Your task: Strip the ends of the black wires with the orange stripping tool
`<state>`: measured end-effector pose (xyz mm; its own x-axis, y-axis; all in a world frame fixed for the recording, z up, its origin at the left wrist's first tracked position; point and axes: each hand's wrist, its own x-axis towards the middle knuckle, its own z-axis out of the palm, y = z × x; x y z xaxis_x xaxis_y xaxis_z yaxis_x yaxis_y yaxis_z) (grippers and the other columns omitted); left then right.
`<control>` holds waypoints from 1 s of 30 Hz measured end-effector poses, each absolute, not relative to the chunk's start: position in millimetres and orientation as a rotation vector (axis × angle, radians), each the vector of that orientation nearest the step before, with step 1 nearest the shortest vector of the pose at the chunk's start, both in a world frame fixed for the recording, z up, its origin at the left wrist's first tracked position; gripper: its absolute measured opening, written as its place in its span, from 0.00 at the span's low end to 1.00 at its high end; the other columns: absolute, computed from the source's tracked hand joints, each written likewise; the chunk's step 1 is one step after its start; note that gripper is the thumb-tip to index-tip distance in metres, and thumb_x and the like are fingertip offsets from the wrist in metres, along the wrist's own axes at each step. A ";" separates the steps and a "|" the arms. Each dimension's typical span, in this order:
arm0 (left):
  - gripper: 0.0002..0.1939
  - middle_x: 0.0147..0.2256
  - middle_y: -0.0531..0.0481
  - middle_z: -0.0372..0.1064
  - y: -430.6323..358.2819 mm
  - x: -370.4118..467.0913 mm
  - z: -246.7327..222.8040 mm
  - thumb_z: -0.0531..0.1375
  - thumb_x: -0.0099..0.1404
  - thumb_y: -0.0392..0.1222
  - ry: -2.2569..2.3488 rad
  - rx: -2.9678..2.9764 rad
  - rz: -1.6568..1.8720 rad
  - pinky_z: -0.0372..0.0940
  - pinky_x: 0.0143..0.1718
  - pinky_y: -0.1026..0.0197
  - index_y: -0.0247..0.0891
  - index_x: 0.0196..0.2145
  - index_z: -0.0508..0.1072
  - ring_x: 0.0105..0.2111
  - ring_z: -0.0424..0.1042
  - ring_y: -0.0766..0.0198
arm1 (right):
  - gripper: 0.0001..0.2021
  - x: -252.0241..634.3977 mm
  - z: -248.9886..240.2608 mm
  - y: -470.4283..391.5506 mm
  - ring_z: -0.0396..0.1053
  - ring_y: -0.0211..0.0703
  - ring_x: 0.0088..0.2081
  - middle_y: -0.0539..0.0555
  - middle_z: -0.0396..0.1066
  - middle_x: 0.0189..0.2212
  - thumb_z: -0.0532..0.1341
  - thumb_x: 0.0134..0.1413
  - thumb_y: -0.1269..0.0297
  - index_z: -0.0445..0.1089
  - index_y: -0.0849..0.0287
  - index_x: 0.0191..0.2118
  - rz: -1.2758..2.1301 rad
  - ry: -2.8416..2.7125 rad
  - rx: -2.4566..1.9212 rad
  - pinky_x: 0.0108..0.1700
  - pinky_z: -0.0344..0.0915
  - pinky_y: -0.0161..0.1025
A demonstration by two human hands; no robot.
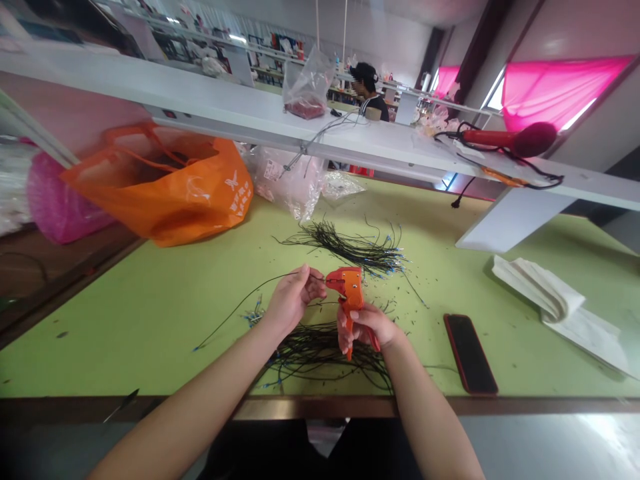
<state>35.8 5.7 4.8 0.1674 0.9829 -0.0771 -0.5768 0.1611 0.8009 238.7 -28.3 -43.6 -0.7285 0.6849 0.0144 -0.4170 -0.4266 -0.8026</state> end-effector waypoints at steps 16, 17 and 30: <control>0.37 0.37 0.41 0.79 -9.1 52.4 -18.7 0.69 0.53 0.72 0.607 0.916 1.055 0.73 0.33 0.58 0.34 0.43 0.79 0.31 0.78 0.59 | 0.26 216.0 -47.9 -31.2 0.57 0.32 0.14 0.42 0.60 0.15 0.69 0.54 0.40 0.62 0.57 0.29 2.069 -1.113 -0.418 0.19 0.65 0.33; 0.40 0.38 0.38 0.80 -13.1 55.5 -21.1 0.68 0.51 0.73 0.572 0.974 0.956 0.73 0.32 0.57 0.33 0.44 0.79 0.31 0.78 0.56 | 0.26 213.9 -50.3 -32.0 0.58 0.33 0.14 0.42 0.60 0.15 0.69 0.54 0.40 0.63 0.58 0.29 2.075 -1.105 -0.408 0.19 0.65 0.33; 0.18 0.30 0.42 0.77 -16.1 47.5 -15.1 0.73 0.55 0.56 0.574 1.105 0.864 0.73 0.30 0.55 0.37 0.30 0.78 0.29 0.78 0.53 | 0.28 200.4 -64.5 -34.1 0.67 0.37 0.17 0.48 0.67 0.17 0.70 0.51 0.38 0.69 0.62 0.24 2.166 -1.172 -0.325 0.22 0.71 0.36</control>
